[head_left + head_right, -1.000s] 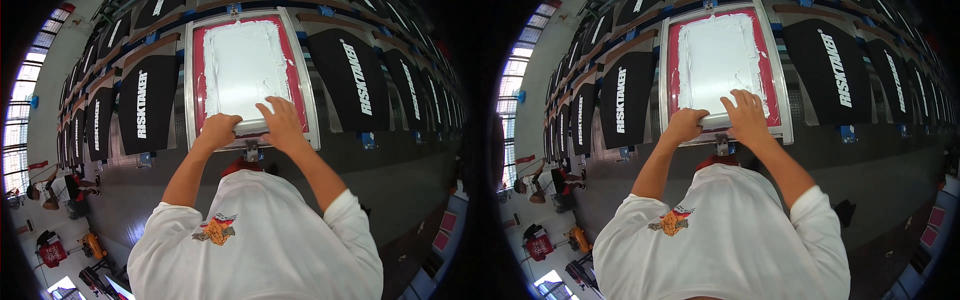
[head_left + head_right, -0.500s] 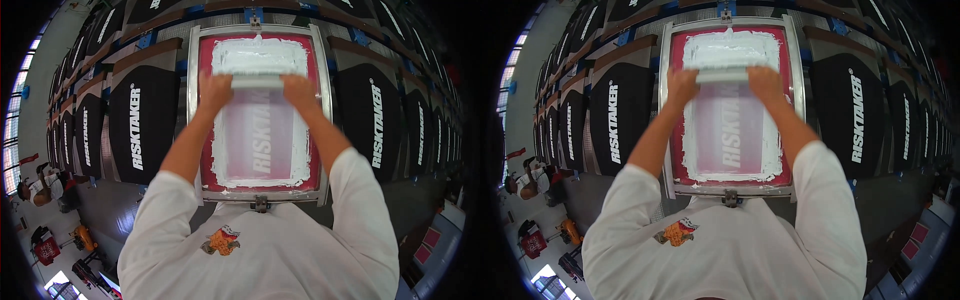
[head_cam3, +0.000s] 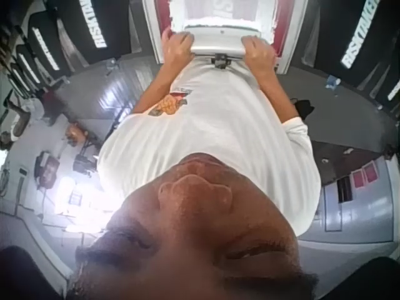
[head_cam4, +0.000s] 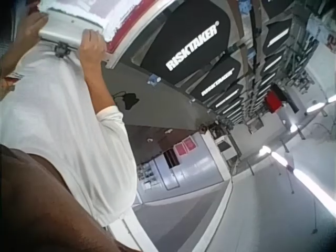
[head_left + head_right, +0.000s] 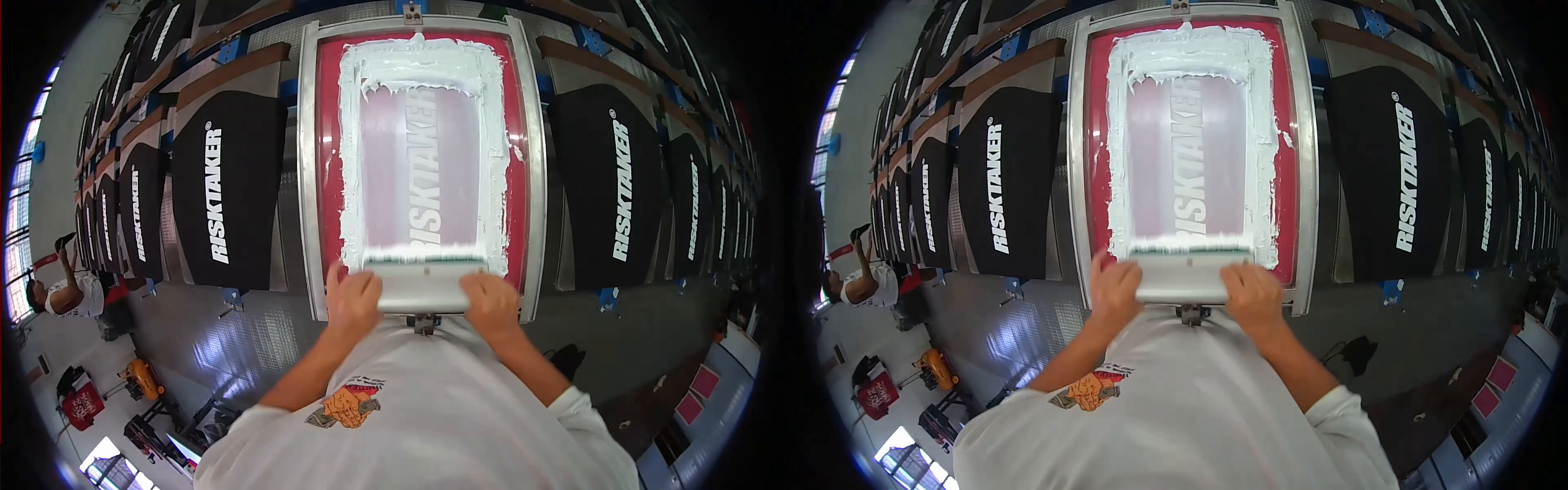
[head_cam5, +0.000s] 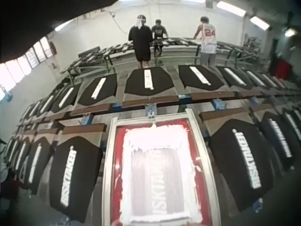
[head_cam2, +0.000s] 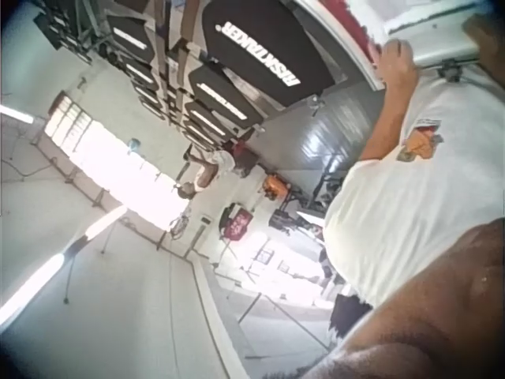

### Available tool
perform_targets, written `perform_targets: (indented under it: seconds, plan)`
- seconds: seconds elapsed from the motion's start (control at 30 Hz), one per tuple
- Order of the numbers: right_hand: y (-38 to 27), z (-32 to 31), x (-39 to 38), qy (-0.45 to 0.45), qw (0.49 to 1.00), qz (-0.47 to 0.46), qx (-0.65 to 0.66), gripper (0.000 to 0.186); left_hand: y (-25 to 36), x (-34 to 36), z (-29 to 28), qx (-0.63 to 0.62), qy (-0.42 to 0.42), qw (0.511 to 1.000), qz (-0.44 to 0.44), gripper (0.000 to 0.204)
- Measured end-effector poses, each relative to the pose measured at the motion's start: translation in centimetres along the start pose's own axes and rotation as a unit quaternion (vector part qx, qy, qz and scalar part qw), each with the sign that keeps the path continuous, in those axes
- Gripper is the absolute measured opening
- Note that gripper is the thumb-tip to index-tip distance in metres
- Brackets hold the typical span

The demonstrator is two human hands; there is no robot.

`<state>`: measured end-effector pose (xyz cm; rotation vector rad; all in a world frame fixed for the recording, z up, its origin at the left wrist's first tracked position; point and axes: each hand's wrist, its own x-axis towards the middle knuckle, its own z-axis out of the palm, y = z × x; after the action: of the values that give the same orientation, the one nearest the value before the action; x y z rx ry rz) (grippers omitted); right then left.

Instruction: Apply white ink to t-shirts using a screen-printing frame and a squeegee.

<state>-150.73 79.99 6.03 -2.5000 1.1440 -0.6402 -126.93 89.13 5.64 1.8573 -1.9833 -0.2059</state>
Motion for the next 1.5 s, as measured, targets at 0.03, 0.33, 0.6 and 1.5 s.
perform_targets:
  seconds: [0.03,0.33,0.6,1.5]
  plan:
    - [1.0,0.8,1.6,0.049,0.998,-0.021,-0.014,0.016,-1.1,1.5,0.8,0.014,0.050,0.998,0.022,0.026]
    - [13.2,1.4,29.1,-0.081,0.979,0.039,-0.181,0.024,-10.3,30.7,-0.5,0.151,-0.039,0.987,-0.034,0.027]
    - [1.2,-1.8,0.4,-0.147,0.988,0.049,0.020,0.032,-0.1,3.5,-4.1,0.042,-0.097,0.994,0.042,0.022]
    - [3.7,-2.1,13.5,-0.073,0.944,0.188,0.260,0.024,-11.0,39.2,-2.3,0.090,-0.151,0.984,0.011,0.044]
